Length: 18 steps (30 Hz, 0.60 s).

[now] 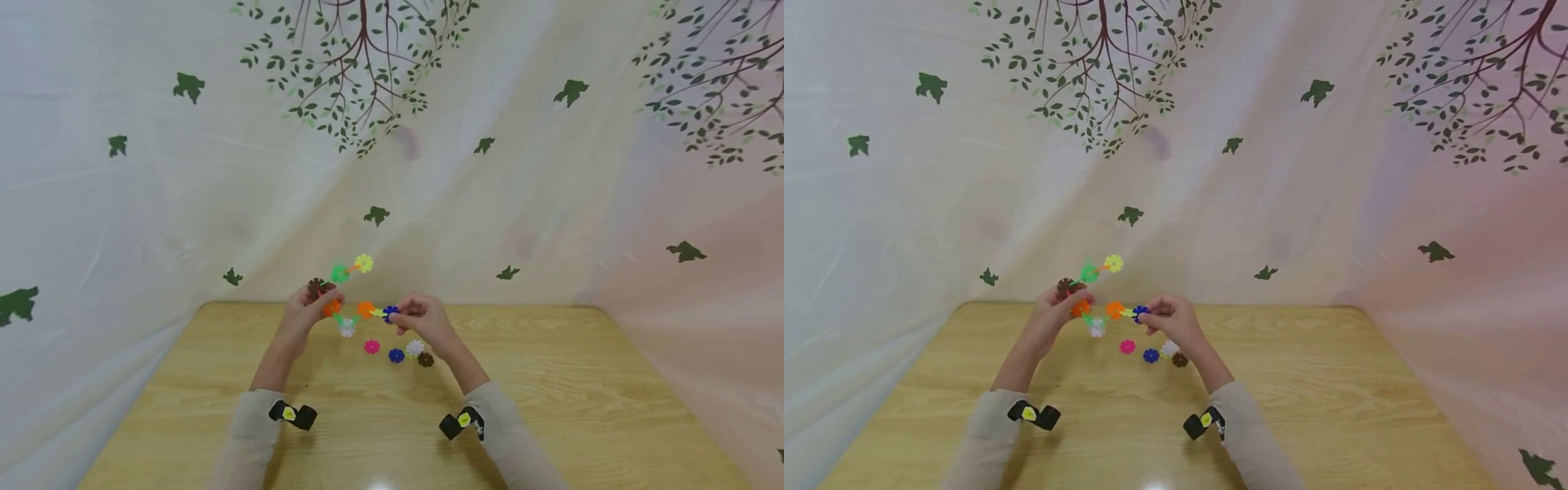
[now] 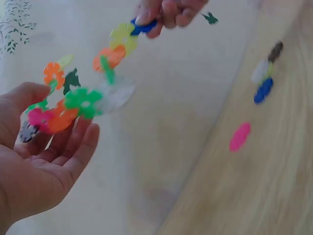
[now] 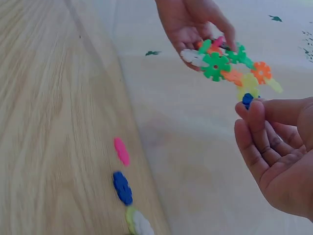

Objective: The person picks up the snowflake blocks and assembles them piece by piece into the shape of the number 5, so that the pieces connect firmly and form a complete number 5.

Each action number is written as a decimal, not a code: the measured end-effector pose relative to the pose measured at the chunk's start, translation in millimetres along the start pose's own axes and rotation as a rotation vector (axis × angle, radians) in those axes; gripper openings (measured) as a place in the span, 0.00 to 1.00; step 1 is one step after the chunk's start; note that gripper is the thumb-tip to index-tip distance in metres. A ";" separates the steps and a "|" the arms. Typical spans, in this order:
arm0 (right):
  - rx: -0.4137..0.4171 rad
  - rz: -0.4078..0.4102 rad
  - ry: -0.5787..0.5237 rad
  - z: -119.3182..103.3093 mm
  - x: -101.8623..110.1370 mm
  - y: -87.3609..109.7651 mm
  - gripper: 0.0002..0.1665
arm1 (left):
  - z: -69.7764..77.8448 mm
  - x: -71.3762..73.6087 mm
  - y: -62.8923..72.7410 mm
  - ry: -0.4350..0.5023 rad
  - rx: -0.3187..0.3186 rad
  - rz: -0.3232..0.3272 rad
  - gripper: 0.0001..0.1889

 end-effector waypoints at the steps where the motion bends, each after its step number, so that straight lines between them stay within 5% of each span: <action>1: -0.004 -0.016 0.026 -0.1 1.6 0.2 0.09 | -3.4 2.0 0.4 -0.059 0.003 -0.021 0.20; 6: -0.003 -0.106 0.150 5.6 6.2 2.2 0.07 | -20.7 6.5 9.6 -0.269 0.017 -0.174 0.18; 10: 0.004 -0.160 0.215 13.5 6.0 4.5 0.06 | -32.5 4.3 16.5 -0.349 -0.006 -0.287 0.14; 18: 0.039 -0.252 0.301 23.2 -3.9 11.0 0.05 | -60.9 6.8 21.8 -0.472 -0.018 -0.316 0.11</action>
Point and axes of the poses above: each hand's wrist, its own y-axis away from the middle knuckle, its own x-axis out of the back of the hand, z = x × y, the point moved 9 cm from there along -y, towards the middle knuckle, and after that the axes turned 9 degrees about z, right-handed, at the moved point
